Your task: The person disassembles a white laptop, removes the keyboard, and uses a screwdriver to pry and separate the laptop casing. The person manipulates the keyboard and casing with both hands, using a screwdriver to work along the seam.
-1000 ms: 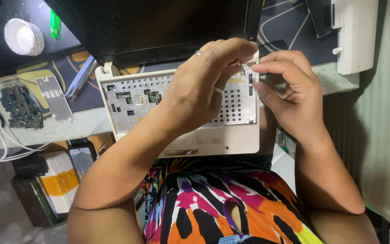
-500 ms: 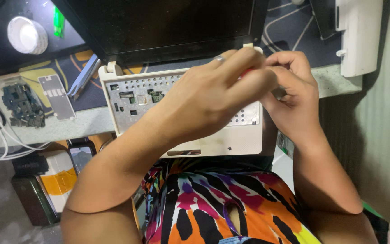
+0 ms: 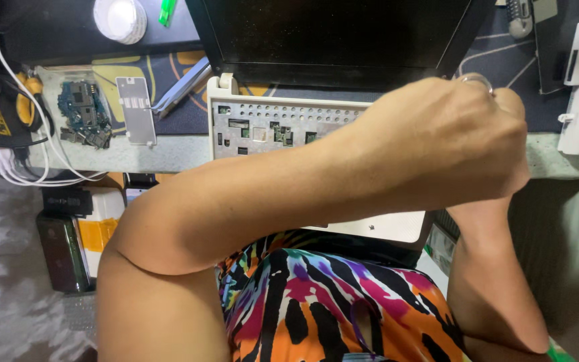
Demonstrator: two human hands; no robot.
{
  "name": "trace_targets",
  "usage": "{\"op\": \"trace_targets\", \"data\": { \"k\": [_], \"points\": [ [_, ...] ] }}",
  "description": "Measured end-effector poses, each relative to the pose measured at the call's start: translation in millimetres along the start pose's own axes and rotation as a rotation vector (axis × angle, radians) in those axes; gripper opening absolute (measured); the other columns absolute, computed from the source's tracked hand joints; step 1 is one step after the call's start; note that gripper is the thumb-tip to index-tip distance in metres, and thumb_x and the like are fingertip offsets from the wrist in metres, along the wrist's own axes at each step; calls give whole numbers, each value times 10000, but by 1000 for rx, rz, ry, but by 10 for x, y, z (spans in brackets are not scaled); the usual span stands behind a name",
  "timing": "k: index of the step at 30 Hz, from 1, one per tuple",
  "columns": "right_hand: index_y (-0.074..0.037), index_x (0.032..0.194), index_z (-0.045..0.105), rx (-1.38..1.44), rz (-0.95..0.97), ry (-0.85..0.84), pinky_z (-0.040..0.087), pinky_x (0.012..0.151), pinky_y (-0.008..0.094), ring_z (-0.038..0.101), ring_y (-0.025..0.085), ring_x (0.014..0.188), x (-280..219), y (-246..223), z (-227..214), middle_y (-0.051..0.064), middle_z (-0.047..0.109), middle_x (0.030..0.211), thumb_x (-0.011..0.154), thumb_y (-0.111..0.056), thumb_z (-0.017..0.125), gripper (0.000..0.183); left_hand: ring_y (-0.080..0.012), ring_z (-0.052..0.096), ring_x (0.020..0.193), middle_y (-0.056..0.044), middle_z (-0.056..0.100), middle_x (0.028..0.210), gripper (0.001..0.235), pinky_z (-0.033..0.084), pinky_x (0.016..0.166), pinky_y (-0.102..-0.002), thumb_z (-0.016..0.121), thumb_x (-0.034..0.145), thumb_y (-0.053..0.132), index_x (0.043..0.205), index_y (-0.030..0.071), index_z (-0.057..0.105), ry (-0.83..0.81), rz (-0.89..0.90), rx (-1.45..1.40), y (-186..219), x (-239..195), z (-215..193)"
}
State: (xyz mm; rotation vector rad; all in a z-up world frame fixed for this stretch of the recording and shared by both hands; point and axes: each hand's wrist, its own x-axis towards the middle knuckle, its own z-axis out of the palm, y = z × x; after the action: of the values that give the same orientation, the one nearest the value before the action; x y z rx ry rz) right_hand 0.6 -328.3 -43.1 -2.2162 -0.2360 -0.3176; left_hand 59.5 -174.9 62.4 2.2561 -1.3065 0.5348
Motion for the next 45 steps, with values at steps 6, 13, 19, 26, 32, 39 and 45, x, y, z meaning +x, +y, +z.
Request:
{"op": "trace_targets", "data": {
  "k": [6, 13, 19, 26, 32, 39, 45],
  "points": [
    [-1, 1451, 469, -27, -34, 21, 497, 1074, 348, 601, 249, 1319, -6, 45, 47, 149, 549, 1425, 1058, -128, 804, 532, -269, 666, 567, -139, 614, 634, 109, 540, 480, -415, 724, 594, 81, 575, -12, 669, 46, -1, -13, 22, 7, 37],
    [-28, 1487, 465, -72, 30, -38, 511, 1074, 361, 603, 248, 1332, -10, 55, 164, 126, 542, 1447, 1104, -53, 674, 437, -292, 717, 643, -135, 644, 660, 240, 567, 519, -421, 716, 575, 229, 608, -8, 701, 193, 86, -30, 9, 96, 91],
    [-11, 1484, 451, -6, 19, 101, 497, 1091, 420, 561, 290, 1337, -114, 44, 90, 160, 493, 1426, 1012, -223, 852, 655, -280, 706, 589, -137, 652, 680, 160, 538, 465, -405, 733, 808, 145, 753, -4, 715, -75, -86, -6, -20, 12, 177],
    [21, 1318, 597, -146, -195, 86, 454, 1016, 465, 556, 356, 1203, 14, -8, 28, 209, 624, 1293, 942, -145, 879, 498, -258, 707, 617, -119, 635, 721, 105, 549, 508, -386, 678, 751, 102, 767, -2, 687, -15, -24, -31, -70, -13, -34],
    [18, 1313, 608, -159, -167, 99, 411, 1034, 423, 484, 347, 1240, 40, -102, 38, 218, 613, 1363, 965, -127, 897, 475, -280, 694, 576, -140, 616, 714, 146, 519, 462, -419, 687, 856, 158, 799, 26, 663, -39, -77, -80, -24, -14, -43],
    [36, 1358, 483, -15, -93, 118, 442, 1030, 427, 506, 332, 1230, -38, 29, 83, 208, 446, 1241, 1020, -170, 826, 524, -287, 707, 616, -133, 614, 723, 147, 528, 469, -419, 683, 834, 139, 853, 9, 617, -101, -35, -25, -87, -84, 17],
    [58, 1314, 549, -272, -55, 60, 504, 933, 428, 588, 340, 1131, -97, 149, 102, 208, 503, 1210, 1031, -132, 825, 438, -285, 713, 644, -159, 638, 774, 125, 545, 493, -400, 697, 806, 107, 817, -12, 661, -115, -25, -69, -105, -75, -67]
  ]
}}
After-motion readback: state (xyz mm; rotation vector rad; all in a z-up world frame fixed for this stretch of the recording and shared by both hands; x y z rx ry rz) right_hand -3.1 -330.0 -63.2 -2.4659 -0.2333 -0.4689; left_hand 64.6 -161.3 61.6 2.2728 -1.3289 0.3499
